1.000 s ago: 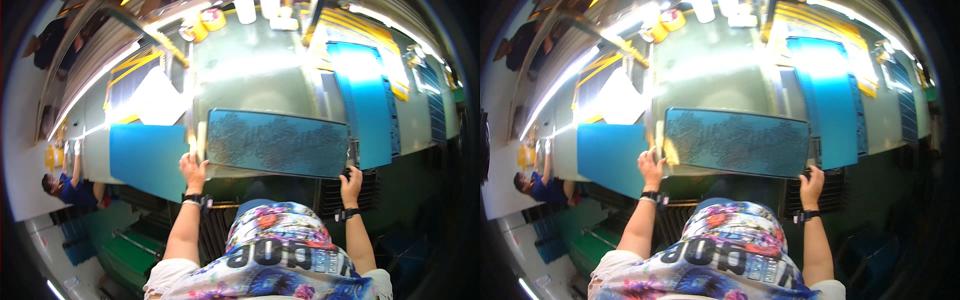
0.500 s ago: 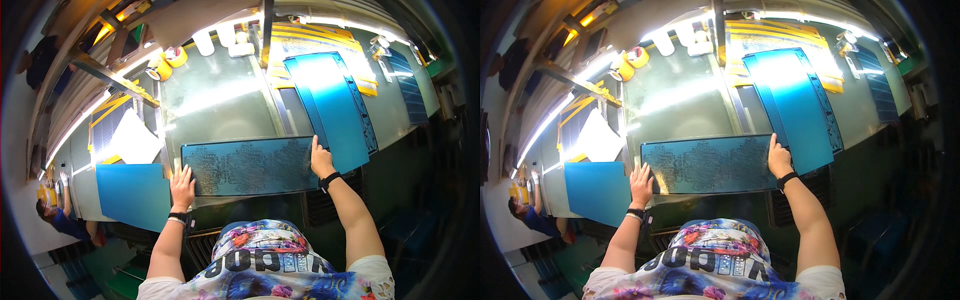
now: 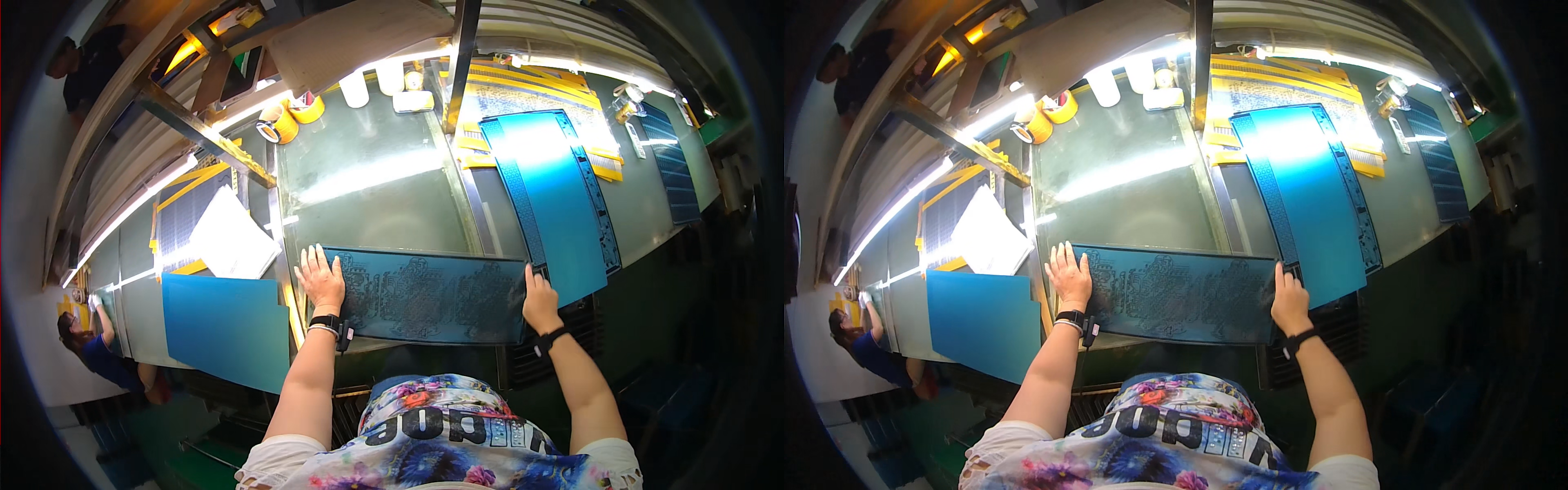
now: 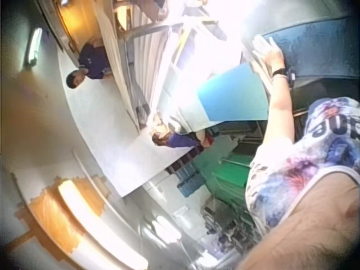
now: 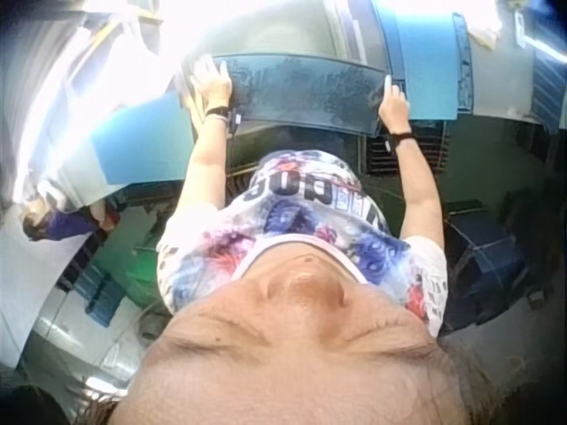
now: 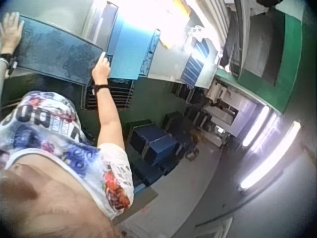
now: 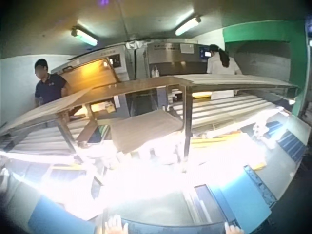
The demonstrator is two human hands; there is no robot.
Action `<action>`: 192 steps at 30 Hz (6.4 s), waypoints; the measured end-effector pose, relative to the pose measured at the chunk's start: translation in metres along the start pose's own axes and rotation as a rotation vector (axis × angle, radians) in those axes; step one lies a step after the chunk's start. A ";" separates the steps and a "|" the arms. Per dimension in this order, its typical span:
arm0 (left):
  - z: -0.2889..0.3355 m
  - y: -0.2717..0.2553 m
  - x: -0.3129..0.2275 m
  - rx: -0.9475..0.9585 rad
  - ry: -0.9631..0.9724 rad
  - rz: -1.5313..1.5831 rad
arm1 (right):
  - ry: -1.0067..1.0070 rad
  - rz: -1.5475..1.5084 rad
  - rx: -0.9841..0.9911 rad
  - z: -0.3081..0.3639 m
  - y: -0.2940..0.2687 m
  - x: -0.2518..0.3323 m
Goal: Organizing and moving large blue metal or composite panels in a fabrication shop.
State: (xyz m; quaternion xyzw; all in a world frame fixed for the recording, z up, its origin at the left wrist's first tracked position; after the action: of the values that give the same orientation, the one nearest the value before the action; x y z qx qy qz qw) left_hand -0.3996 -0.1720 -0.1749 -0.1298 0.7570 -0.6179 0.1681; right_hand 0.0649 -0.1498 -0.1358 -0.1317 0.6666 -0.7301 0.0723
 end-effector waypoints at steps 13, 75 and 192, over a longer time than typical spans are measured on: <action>0.052 -0.029 0.013 0.290 -0.047 0.132 | 0.739 -1.714 0.582 0.073 0.043 -0.014; 0.169 0.018 -0.327 1.252 -0.386 1.298 | 0.607 -1.120 -0.040 0.063 0.071 -0.222; 0.871 -0.186 -0.088 -2.100 -1.997 0.891 | -1.359 0.384 2.298 0.705 0.114 0.594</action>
State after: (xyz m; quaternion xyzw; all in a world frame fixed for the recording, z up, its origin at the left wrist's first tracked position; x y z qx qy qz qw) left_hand 0.0398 -0.9504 -0.1413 -0.3075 0.3966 0.6243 0.5987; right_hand -0.3064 -1.0010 -0.1384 -0.2353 -0.4771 -0.6401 0.5544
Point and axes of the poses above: each hand's wrist, its own z-axis away from the middle knuckle, its own y-axis out of the palm, x = y × z, the point moved 6 cm from there along -z, towards the middle knuckle, and after that the axes turned 1 degree about -y, right-handed, at the moved point
